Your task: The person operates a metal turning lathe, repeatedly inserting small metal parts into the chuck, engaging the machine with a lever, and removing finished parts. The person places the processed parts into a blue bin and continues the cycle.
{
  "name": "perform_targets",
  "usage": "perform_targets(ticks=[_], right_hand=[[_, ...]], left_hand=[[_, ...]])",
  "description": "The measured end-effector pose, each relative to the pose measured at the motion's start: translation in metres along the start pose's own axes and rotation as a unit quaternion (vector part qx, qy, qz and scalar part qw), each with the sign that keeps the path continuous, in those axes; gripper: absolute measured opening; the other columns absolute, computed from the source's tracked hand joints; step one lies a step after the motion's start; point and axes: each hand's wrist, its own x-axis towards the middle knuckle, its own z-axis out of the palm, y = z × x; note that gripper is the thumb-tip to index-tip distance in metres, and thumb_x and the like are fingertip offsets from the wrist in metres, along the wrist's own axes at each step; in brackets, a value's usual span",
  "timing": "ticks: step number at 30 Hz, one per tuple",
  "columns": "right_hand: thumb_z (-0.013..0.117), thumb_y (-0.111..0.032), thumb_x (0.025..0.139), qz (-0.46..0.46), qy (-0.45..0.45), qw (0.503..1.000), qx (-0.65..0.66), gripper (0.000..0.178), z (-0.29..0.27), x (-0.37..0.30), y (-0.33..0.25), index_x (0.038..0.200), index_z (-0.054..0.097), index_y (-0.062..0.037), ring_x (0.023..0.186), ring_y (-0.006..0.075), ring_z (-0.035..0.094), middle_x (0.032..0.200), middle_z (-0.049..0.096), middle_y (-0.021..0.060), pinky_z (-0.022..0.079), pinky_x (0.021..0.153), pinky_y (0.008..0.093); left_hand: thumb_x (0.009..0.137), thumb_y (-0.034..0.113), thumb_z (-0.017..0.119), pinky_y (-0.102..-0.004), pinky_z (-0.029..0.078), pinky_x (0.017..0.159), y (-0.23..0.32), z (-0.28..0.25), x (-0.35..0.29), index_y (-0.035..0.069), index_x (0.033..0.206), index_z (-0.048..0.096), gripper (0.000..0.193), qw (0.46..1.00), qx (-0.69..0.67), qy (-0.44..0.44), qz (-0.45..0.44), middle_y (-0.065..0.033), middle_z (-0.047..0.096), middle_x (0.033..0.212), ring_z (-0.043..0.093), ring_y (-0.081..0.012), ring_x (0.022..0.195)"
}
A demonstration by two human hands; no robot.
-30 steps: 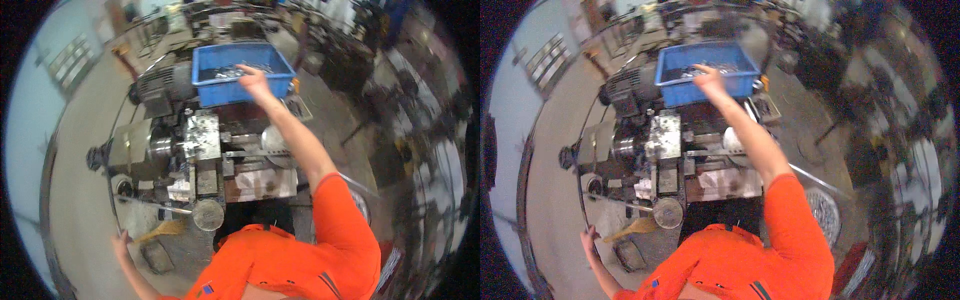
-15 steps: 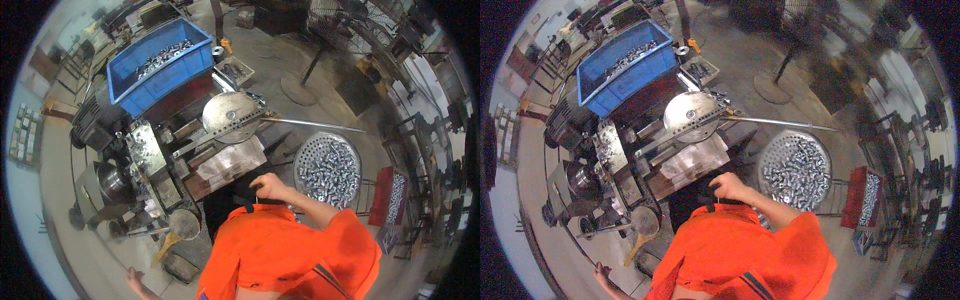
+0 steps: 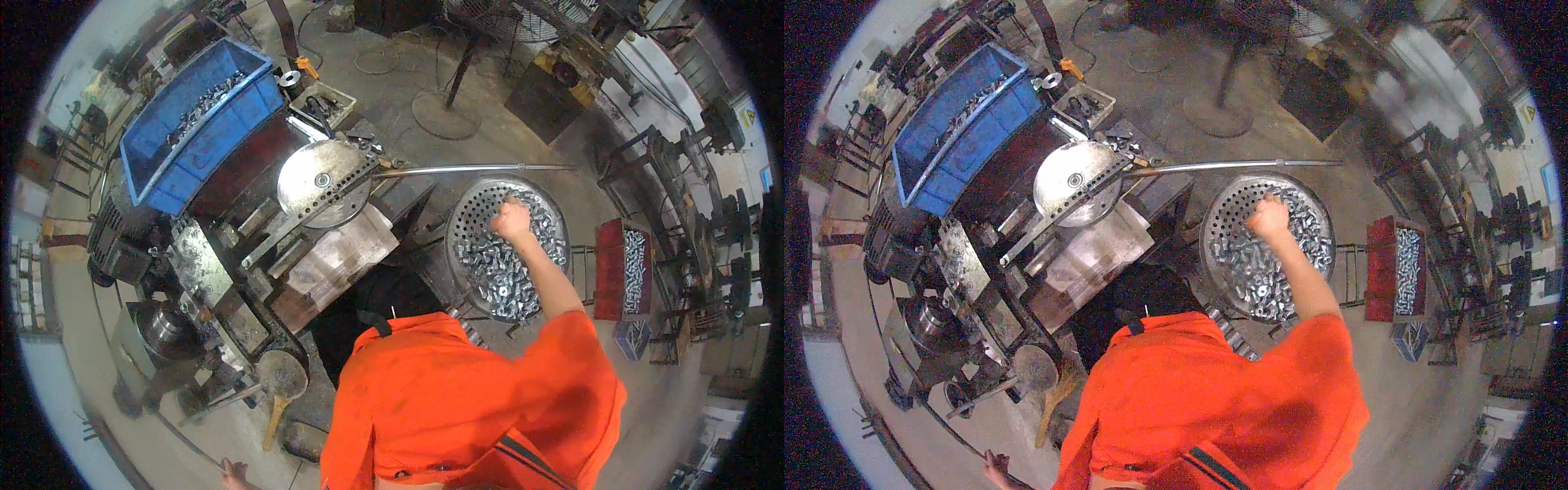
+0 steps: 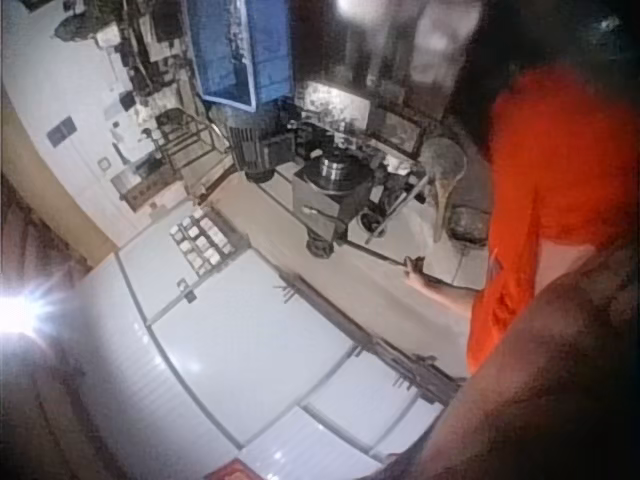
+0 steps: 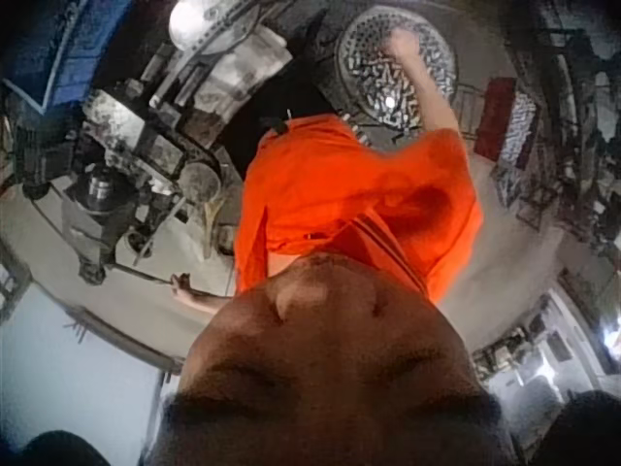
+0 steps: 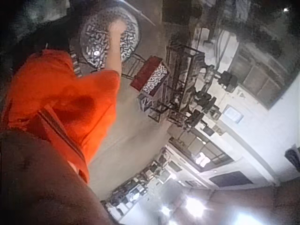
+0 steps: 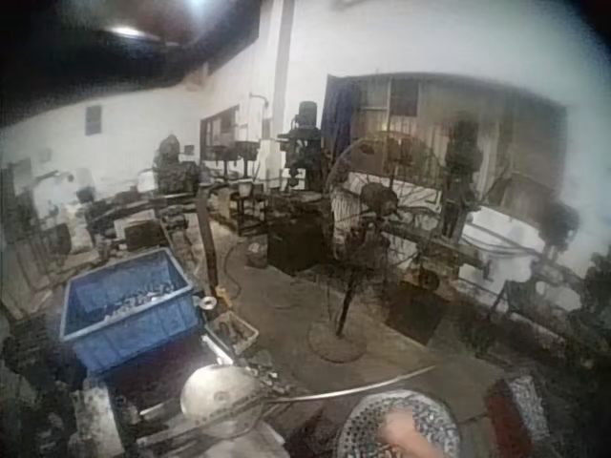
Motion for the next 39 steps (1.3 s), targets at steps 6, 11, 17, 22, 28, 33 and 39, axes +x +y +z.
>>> perform_targets(ticks=[6, 11, 17, 22, 28, 33, 39], right_hand=[[0.058, -0.023, 0.062, 0.082, -0.074, 0.993, 0.039, 0.027, 0.005, 0.034, 0.025, 0.082, 0.069, -0.0095, 0.092, 0.0306, 0.060, 0.093, 0.062, 0.0181, 0.048, 0.081, 0.0377], [0.063, -0.027, 0.061, 0.077, -0.128, 0.987, 0.057, 0.041, 0.006, 0.049, 0.035, 0.092, 0.063, -0.0011, 0.094, 0.0328, 0.060, 0.100, 0.061, 0.0202, 0.048, 0.084, 0.0393], [0.064, -0.025, 0.059, 0.022, -0.151, 0.988, 0.020, 0.035, 0.017, 0.060, 0.036, 0.085, 0.066, -0.0020, 0.092, 0.0336, 0.060, 0.094, 0.062, 0.0214, 0.048, 0.083, 0.0397], [0.060, -0.026, 0.059, 0.100, -0.091, 0.986, 0.093, 0.033, 0.034, 0.060, 0.046, 0.080, 0.064, -0.0004, 0.089, 0.0364, 0.060, 0.088, 0.062, 0.0234, 0.048, 0.082, 0.0400], [0.062, -0.031, 0.061, 0.113, -0.044, 0.987, 0.109, 0.036, 0.042, 0.073, 0.043, 0.079, 0.063, 0.0012, 0.092, 0.0360, 0.059, 0.094, 0.061, 0.0232, 0.048, 0.080, 0.0416], [0.064, -0.026, 0.059, 0.147, -0.145, 0.975, 0.081, 0.033, 0.099, 0.105, 0.129, 0.082, 0.065, -0.0018, 0.084, 0.0292, 0.063, 0.084, 0.065, 0.0179, 0.050, 0.077, 0.0364], [0.071, -0.022, 0.054, 0.154, -0.117, 0.893, 0.407, 0.023, 0.059, 0.068, 0.038, 0.059, 0.063, -0.0010, 0.051, 0.0202, 0.056, 0.060, 0.061, 0.0106, 0.044, 0.050, 0.0361]], left_hand=[[0.080, 0.026, 0.067, -0.0338, 0.047, 0.053, -0.009, -0.015, -0.007, 0.003, 0.111, 0.049, 0.043, 0.999, 0.010, 0.041, 0.026, -0.0090, 0.053, 0.069, 0.051, -0.0186, 0.057], [0.079, 0.028, 0.068, -0.0303, 0.044, 0.045, -0.039, -0.032, 0.028, 0.000, 0.101, 0.055, 0.039, 0.997, -0.012, 0.032, 0.073, -0.0045, 0.049, 0.057, 0.047, -0.0129, 0.046], [0.079, 0.025, 0.068, -0.0307, 0.044, 0.044, -0.050, -0.035, 0.030, 0.002, 0.098, 0.055, 0.033, 0.994, 0.022, 0.064, 0.085, -0.0028, 0.047, 0.055, 0.047, -0.0133, 0.045], [0.079, 0.025, 0.065, -0.0284, 0.046, 0.047, -0.028, -0.020, 0.024, -0.007, 0.104, 0.052, 0.043, 0.996, 0.029, 0.046, 0.071, -0.0072, 0.053, 0.062, 0.053, -0.0160, 0.054], [0.080, 0.024, 0.065, -0.0290, 0.046, 0.045, -0.033, -0.028, 0.010, -0.001, 0.096, 0.053, 0.032, 0.993, 0.027, 0.061, 0.100, -0.0048, 0.051, 0.058, 0.051, -0.0148, 0.048], [0.079, 0.026, 0.066, -0.0278, 0.045, 0.043, -0.048, 0.001, 0.048, 0.000, 0.095, 0.051, 0.034, 0.995, -0.008, 0.013, 0.098, -0.0038, 0.052, 0.059, 0.053, -0.0139, 0.048], [0.078, 0.027, 0.067, -0.0272, 0.046, 0.044, -0.028, -0.027, -0.032, 0.000, 0.096, 0.054, 0.035, 0.989, -0.001, 0.098, 0.113, -0.0030, 0.052, 0.060, 0.055, -0.0136, 0.051]])
